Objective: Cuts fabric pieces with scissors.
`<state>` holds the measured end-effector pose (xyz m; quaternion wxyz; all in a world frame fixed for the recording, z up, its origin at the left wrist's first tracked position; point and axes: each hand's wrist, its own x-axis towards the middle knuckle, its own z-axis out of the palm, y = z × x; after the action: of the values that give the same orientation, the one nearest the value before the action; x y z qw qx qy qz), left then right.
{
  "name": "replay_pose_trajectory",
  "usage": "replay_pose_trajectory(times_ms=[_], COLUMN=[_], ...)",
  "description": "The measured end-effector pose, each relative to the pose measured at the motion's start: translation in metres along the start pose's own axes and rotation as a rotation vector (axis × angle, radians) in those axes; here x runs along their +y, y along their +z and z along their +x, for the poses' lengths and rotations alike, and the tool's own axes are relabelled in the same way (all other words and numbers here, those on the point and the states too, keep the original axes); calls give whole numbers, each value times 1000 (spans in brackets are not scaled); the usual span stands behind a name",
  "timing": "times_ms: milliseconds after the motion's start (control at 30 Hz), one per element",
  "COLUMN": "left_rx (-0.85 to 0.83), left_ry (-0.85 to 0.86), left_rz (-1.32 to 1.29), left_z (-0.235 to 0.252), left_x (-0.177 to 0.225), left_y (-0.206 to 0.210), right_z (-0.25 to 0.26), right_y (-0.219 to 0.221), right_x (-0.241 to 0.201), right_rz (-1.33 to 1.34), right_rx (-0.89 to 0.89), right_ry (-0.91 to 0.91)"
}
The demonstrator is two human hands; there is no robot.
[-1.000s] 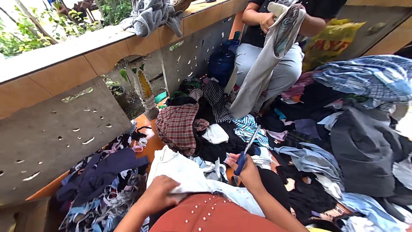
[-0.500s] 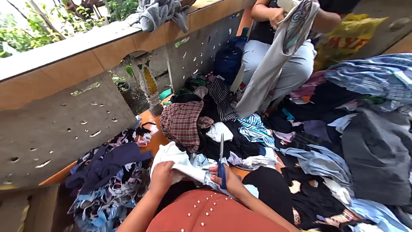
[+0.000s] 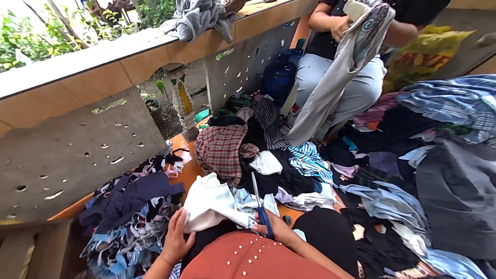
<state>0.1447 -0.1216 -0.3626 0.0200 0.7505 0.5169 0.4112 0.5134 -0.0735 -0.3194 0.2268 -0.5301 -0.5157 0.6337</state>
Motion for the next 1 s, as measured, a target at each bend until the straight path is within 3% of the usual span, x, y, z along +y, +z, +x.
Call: replay_pose_trajectory(times_ms=[200, 433, 567, 1000], left_rx=[-118, -610, -730, -659], left_ry=[-356, -708, -900, -936], left_rz=[8, 68, 86, 123], left_z=[-38, -36, -15, -18], left_x=[-18, -10, 9, -10], left_y=[-4, -9, -14, 5], right_z=[5, 9, 10, 9], right_y=[0, 1, 1, -1], right_x=[1, 0, -1, -1], right_rz=[-44, -25, -25, -22], right_rx=[-40, -36, -38, -21], right_ry=[13, 19, 33, 56])
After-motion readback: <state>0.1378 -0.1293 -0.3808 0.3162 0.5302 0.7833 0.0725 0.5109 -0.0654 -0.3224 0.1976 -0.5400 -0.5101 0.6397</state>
